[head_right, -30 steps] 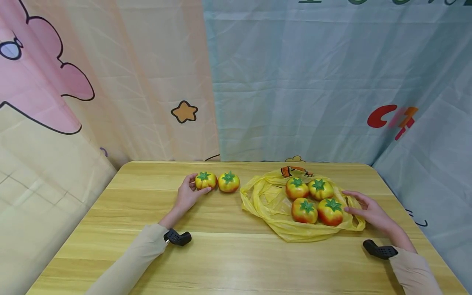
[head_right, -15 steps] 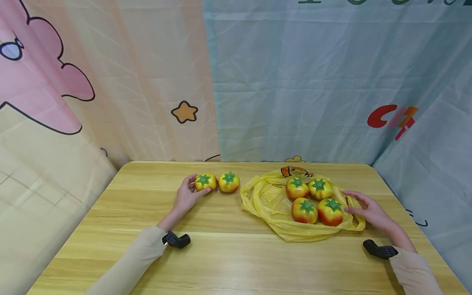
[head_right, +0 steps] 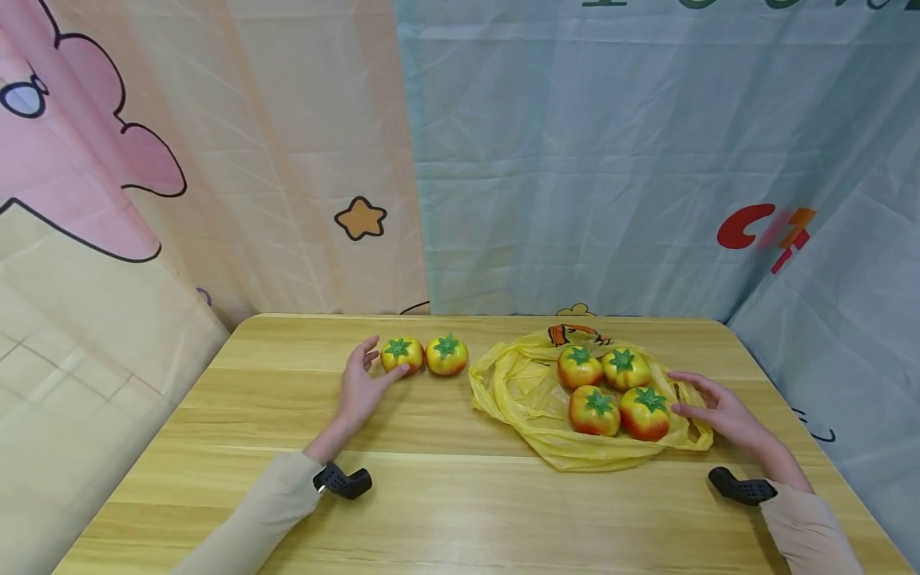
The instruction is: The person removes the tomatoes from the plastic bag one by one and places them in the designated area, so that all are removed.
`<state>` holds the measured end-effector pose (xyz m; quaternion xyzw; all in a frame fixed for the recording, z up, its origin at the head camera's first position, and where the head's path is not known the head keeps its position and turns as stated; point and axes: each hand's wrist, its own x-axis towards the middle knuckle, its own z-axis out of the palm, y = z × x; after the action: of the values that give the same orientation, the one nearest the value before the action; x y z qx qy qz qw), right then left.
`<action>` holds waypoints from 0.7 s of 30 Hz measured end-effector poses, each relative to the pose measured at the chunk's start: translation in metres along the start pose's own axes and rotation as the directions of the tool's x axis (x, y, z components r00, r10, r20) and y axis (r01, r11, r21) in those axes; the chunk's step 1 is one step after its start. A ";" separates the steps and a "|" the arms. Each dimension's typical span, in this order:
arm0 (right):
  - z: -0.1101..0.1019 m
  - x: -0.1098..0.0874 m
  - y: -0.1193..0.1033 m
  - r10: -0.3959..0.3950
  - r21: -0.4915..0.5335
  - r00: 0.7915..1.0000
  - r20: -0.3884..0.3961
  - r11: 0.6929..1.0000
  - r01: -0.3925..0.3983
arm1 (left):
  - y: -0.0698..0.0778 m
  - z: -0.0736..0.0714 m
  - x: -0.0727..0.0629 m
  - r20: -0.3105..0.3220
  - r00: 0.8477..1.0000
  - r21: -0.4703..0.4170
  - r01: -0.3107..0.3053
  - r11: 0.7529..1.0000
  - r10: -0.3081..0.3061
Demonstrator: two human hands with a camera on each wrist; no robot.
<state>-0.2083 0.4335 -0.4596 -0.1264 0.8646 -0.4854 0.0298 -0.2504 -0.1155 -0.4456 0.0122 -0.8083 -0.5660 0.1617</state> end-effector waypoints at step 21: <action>0.000 0.000 -0.001 0.012 -0.006 1.000 -0.010 1.000 -0.012 | 0.036 0.016 -0.020 0.030 0.993 -0.095 -0.109 0.990 0.112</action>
<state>-0.2081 0.4332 -0.4586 -0.1187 0.8669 -0.4833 0.0281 -0.2301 -0.0843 -0.4222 -0.0501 -0.7831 -0.5935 0.1790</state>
